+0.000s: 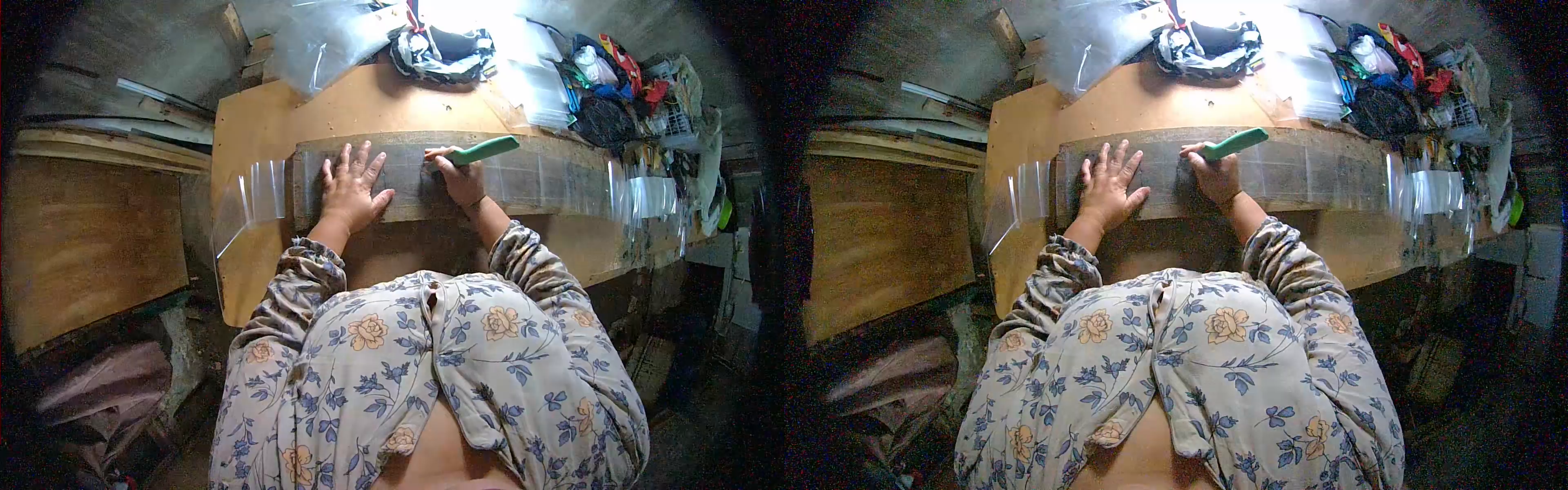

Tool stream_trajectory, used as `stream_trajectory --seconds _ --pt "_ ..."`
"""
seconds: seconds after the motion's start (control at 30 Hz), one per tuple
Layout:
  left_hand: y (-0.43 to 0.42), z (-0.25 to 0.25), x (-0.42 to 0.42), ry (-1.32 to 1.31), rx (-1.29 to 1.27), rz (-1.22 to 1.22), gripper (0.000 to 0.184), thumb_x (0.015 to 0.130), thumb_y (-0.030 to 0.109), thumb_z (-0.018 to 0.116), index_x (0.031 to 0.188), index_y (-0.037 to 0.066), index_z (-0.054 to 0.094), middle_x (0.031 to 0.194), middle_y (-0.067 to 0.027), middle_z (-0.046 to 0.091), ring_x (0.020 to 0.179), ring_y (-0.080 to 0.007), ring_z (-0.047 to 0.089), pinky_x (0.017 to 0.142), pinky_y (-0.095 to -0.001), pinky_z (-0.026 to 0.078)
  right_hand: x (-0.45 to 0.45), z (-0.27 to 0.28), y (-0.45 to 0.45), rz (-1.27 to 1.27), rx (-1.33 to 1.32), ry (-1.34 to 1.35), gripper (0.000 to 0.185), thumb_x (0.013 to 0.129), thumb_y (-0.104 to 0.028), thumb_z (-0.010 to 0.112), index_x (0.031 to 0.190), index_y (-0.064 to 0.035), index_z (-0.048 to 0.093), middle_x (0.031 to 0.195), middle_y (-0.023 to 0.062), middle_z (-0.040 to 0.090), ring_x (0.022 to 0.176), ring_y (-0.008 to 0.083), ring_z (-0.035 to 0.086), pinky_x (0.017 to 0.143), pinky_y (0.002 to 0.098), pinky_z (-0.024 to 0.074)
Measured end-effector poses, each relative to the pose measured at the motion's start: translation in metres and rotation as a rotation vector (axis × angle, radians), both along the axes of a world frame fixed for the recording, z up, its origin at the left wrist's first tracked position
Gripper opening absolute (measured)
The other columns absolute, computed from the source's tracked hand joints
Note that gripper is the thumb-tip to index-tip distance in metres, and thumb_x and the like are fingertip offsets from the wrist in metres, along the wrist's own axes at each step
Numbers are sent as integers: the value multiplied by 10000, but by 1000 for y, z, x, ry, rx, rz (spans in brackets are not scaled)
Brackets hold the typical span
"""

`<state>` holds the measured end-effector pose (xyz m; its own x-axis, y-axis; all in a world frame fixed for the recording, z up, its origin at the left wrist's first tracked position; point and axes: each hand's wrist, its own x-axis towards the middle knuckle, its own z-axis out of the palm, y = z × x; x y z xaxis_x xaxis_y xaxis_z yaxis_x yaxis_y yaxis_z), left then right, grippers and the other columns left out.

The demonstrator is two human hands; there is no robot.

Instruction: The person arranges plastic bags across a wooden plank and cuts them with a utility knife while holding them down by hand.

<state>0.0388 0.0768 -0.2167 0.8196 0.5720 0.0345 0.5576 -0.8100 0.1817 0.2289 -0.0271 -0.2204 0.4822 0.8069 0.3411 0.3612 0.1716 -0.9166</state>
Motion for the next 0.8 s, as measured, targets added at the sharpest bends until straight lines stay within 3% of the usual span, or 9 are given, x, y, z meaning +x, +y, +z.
stream_trajectory --seconds 0.33,0.43,0.63,0.8 --pt "-2 10 1 79 -13 34 636 776 529 429 1325 268 242 1418 -19 89 1299 -266 52 1012 -513 24 4 -3 -1 -24 96 -105 121 770 -97 522 802 -45 626 786 99 636 738 166 605 661 278 469" --pt "3 4 -7 53 -18 55 632 775 533 426 1324 278 242 1418 -10 94 1299 -257 57 1012 -512 12 20 -1 -7 -132 -40 100 125 769 -102 530 809 -37 630 724 64 619 661 119 572 616 248 456" --pt "25 1 -49 36 22 99 638 761 500 472 1319 283 253 1416 1 110 1295 -272 73 1006 -513 34 -5 -7 9 -83 39 120 123 764 -86 524 797 -39 633 747 65 629 677 131 585 618 252 463" --pt "33 0 -65 3 -15 149 642 752 494 499 1314 303 255 1416 8 91 1298 -282 40 984 -573 49 -14 -7 16 -62 13 16 123 768 -123 536 792 -42 627 769 71 636 713 141 595 647 274 464"
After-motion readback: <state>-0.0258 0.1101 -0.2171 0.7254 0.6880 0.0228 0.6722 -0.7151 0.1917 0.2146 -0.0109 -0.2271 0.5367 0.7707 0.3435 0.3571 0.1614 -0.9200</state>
